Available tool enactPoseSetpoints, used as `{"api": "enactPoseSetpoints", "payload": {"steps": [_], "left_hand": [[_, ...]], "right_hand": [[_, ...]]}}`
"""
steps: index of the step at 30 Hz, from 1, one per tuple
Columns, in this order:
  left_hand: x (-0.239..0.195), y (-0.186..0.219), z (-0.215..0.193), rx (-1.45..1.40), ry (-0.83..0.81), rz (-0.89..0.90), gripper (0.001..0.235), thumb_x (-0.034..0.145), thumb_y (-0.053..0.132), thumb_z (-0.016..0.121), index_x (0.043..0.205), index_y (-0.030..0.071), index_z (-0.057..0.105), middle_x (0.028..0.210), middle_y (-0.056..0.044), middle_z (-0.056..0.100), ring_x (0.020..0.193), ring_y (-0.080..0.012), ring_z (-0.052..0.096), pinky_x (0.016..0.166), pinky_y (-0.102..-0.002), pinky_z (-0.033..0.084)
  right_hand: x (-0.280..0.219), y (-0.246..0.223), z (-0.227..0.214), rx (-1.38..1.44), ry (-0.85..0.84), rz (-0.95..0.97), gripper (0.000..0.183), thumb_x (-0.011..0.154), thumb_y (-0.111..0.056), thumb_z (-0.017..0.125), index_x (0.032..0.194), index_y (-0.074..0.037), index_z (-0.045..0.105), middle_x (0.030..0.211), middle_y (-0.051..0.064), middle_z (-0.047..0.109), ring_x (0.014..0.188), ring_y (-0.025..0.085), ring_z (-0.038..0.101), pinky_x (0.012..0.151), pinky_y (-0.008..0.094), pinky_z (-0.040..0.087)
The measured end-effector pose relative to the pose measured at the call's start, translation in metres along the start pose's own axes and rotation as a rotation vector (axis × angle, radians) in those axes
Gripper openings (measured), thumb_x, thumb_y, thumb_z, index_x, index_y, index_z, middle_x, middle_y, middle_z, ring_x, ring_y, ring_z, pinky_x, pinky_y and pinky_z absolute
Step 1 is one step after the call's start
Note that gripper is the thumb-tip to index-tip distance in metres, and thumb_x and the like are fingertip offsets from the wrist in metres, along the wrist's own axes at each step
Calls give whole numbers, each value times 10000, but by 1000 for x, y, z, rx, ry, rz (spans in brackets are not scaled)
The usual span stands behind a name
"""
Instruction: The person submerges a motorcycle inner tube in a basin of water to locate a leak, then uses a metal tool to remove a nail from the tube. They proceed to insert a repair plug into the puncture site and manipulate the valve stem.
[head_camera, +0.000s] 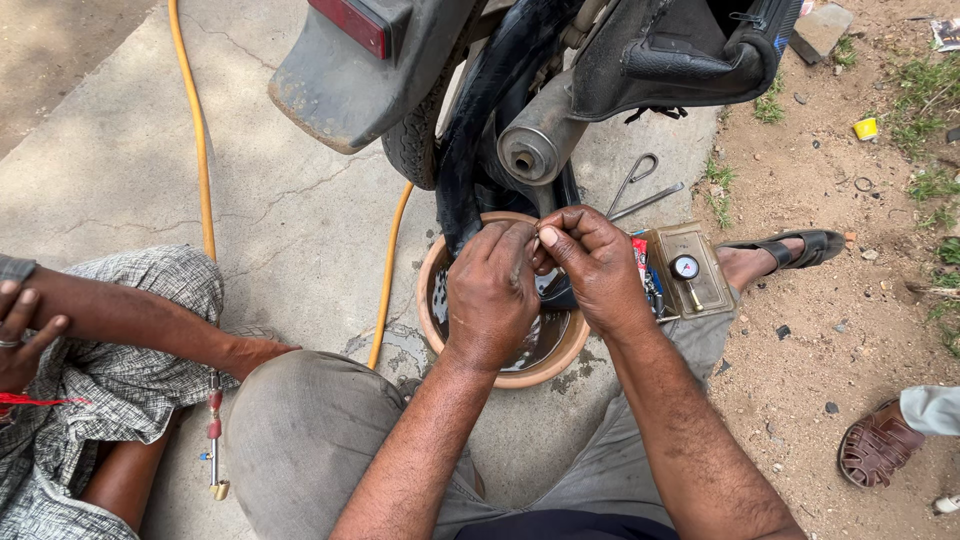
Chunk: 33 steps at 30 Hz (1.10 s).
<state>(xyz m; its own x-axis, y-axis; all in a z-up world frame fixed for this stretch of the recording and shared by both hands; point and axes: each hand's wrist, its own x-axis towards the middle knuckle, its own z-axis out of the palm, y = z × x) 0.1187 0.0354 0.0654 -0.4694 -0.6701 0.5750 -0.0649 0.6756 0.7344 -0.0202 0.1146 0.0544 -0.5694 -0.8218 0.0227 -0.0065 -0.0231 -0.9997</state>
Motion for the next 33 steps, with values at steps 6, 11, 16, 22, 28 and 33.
{"api": "enactPoseSetpoints", "payload": {"steps": [6,11,16,22,28,33], "left_hand": [[2,3,1,-2,-35,10,137,962,6,686,1098,3,668,997,-129,689,928,-287,721,817,-391,594],[3,5,0,4,-10,14,160,961,8,684,1120,6,663,1021,-134,688,951,-293,721,831,-392,597],[2,3,-1,15,-7,36,181,948,1,684,1127,4,655,1035,-139,684,959,-303,716,836,-406,594],[-2,-2,2,81,-28,54,242,892,-13,702,1130,-15,657,1010,-153,677,926,-309,709,786,-413,595],[-11,-16,14,176,-73,106,217,933,1,685,1145,-34,651,1013,-168,676,916,-301,719,762,-394,604],[-16,-36,28,280,-262,14,114,977,63,661,1070,-2,678,918,-160,690,814,-319,717,705,-451,579]], "right_hand": [[2,-2,-10,199,-47,94,154,1023,-155,679,1099,-24,708,880,62,719,794,134,679,743,283,558],[0,-1,-9,261,-35,108,160,1006,-143,683,1100,-18,715,908,64,731,814,145,697,767,294,571],[3,3,-8,238,-15,87,143,1002,-116,701,1090,-4,713,906,71,730,811,142,690,769,297,570],[1,2,-3,123,-5,89,135,987,-114,710,1062,-2,716,879,62,729,792,129,685,749,284,578],[8,13,-8,236,-49,203,99,980,-113,723,1037,-33,711,869,40,721,751,112,657,691,256,534],[-2,61,-15,336,24,271,103,987,-125,720,1046,-41,713,865,41,730,732,114,657,659,241,518]]}}
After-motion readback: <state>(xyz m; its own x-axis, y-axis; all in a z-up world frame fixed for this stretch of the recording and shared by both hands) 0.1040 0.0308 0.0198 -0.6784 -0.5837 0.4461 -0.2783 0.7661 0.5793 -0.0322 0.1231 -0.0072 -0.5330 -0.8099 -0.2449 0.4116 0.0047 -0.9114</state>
